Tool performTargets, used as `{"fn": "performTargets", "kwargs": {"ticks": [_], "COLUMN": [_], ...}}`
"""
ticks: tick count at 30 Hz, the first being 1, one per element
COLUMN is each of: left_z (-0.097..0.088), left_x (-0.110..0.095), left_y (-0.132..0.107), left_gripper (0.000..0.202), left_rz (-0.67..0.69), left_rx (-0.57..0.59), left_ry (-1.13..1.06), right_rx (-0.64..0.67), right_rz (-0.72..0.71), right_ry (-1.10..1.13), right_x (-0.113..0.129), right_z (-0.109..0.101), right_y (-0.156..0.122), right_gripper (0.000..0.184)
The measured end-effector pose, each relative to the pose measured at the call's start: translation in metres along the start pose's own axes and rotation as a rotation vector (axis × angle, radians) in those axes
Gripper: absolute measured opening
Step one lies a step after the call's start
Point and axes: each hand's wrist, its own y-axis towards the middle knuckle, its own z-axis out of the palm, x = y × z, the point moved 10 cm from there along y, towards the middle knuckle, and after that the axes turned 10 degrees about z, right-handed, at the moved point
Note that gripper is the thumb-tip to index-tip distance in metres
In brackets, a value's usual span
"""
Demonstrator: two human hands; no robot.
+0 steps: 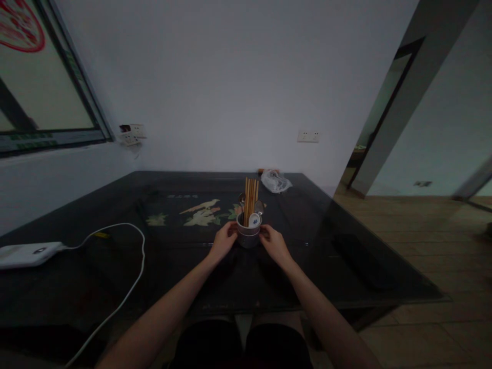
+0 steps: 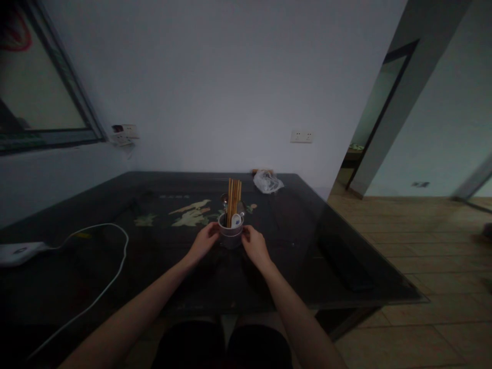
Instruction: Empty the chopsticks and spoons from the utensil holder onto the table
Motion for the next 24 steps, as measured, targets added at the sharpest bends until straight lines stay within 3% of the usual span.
{"fn": "performTargets", "kwargs": {"ticks": [9, 16, 21, 24], "left_z": [-0.001, -0.004, -0.008, -0.007], "left_x": [-0.006, -0.01, -0.008, 0.002], "left_y": [0.0, 0.002, 0.004, 0.006], "left_gripper": [0.025, 0.027, 0.03, 0.036], "left_rz": [0.019, 0.017, 0.045, 0.034], "left_rx": [0.022, 0.008, -0.035, -0.054], "left_ry": [0.06, 0.078, 0.051, 0.011], "right_rx": [-0.015, -0.191, -0.308, -0.333], "right_rz": [0.002, -0.036, -0.14, -0.17], "right_ry": [-0.093, -0.233, -0.267, -0.375], "right_x": [0.007, 0.018, 0.056, 0.088], "right_z": [-0.003, -0.035, -0.064, -0.071], "right_y": [-0.003, -0.005, -0.011, -0.012], "right_gripper": [0.027, 0.027, 0.025, 0.025]}}
